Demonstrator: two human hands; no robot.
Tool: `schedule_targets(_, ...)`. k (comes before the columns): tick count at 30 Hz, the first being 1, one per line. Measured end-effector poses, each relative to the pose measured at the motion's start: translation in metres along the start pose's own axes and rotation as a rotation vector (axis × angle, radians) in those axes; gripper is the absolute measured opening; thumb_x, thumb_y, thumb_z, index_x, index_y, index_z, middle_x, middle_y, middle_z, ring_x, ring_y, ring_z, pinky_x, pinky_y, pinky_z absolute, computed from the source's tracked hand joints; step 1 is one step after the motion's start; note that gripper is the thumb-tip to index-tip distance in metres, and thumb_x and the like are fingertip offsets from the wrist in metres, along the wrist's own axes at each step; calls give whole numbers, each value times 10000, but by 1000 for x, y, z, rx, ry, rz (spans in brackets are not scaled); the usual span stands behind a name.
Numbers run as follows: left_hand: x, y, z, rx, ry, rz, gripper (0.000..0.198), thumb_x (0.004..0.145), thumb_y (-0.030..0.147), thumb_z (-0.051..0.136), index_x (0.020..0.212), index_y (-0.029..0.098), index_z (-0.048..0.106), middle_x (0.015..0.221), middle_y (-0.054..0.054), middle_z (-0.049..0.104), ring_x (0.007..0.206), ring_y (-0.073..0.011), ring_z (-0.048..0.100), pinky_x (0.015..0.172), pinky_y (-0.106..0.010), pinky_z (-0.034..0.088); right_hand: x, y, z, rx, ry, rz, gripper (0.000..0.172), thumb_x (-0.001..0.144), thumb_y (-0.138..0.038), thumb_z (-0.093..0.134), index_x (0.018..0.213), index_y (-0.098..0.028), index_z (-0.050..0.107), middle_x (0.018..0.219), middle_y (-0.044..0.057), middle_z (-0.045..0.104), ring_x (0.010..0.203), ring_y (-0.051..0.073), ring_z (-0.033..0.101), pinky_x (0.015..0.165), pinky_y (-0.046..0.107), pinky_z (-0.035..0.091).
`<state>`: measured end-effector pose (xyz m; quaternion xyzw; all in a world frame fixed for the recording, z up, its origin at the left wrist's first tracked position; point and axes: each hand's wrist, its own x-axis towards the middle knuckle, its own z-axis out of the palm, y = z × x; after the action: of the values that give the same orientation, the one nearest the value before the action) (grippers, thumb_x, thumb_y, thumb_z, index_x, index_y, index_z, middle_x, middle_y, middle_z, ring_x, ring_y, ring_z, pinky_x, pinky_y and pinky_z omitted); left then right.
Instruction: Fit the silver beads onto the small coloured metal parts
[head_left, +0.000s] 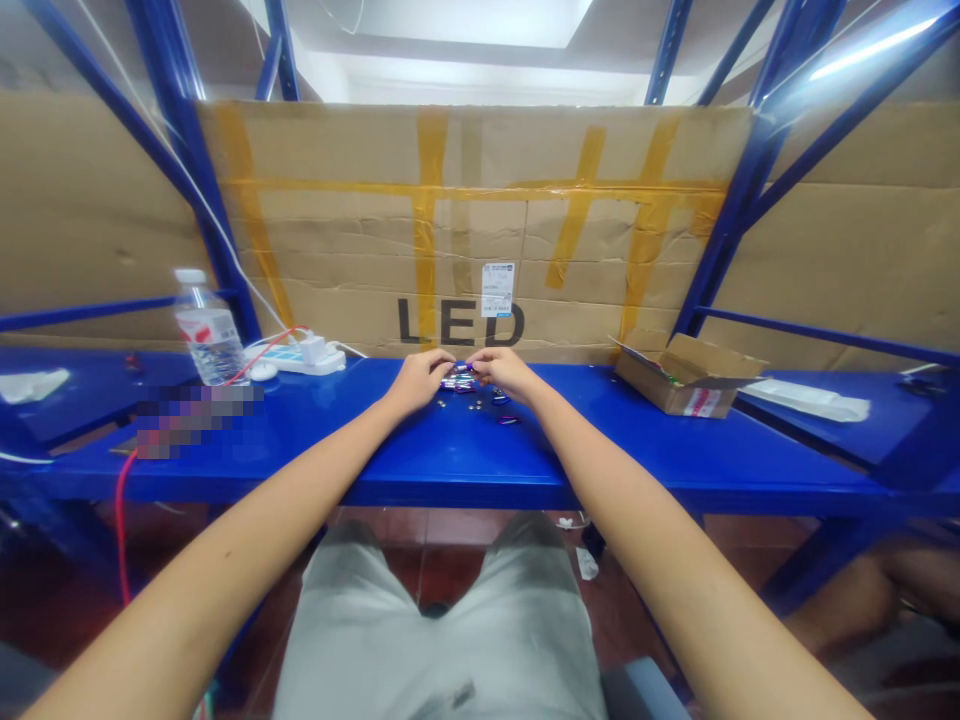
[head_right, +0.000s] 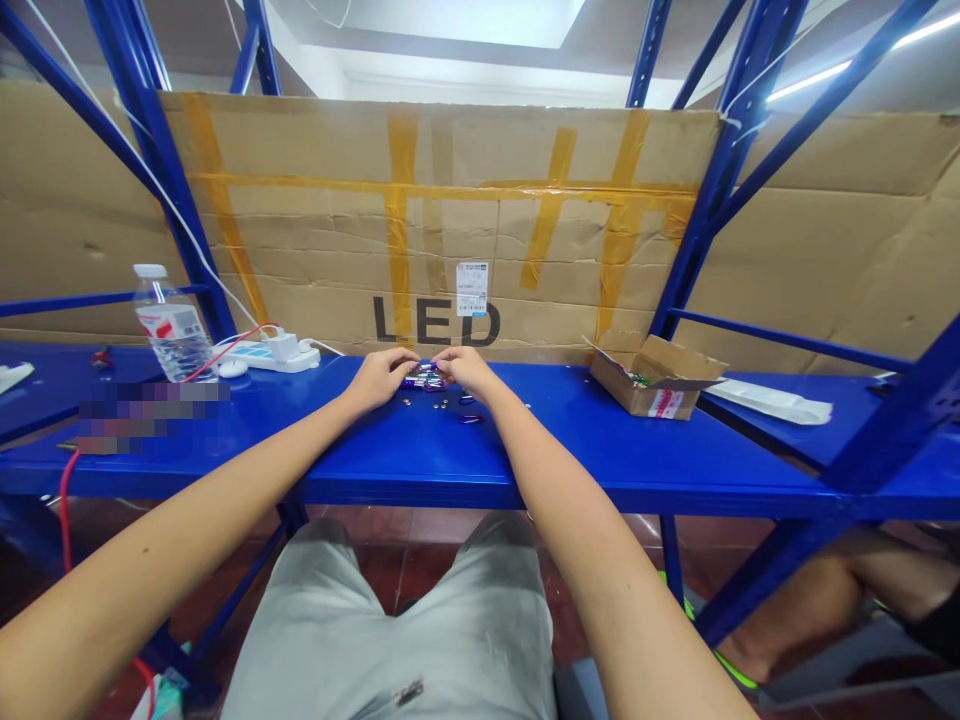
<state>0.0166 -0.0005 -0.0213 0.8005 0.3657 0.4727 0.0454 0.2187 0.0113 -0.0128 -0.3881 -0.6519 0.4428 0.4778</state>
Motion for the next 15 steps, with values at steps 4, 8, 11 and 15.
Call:
schedule_targets(4, 1, 0, 1, -93, 13, -23, 125, 854, 291, 639, 864, 186, 706, 869, -54, 765, 820, -209, 699, 815, -346, 557, -1, -1, 0, 96, -17, 68, 49, 784, -89, 692, 784, -137, 702, 665, 51, 654, 608, 140, 564, 609, 280, 482)
schedule_targets(8, 1, 2, 1, -105, 13, -45, 102, 802, 275, 687, 787, 177, 666, 795, -34, 736, 746, -182, 672, 761, -321, 550, -2, -3, 0, 143, -13, 100, 59, 797, -77, 676, 781, -132, 693, 659, 52, 646, 612, 139, 571, 623, 280, 490)
schedule_targets(11, 1, 3, 0, -102, 11, -24, 77, 804, 244, 680, 838, 175, 677, 837, -35, 743, 761, -176, 676, 771, -312, 551, -1, -3, 0, 151, -23, 105, 74, 802, -71, 660, 786, -132, 699, 652, 51, 645, 611, 139, 565, 610, 272, 482)
schedule_targets(15, 0, 4, -1, -69, 6, 31, 116, 840, 263, 663, 917, 186, 704, 893, -39, 761, 760, -171, 680, 770, -308, 556, -1, -2, 0, 172, -39, 117, 135, 799, -35, 608, 799, -131, 703, 632, 46, 636, 607, 141, 559, 610, 272, 474)
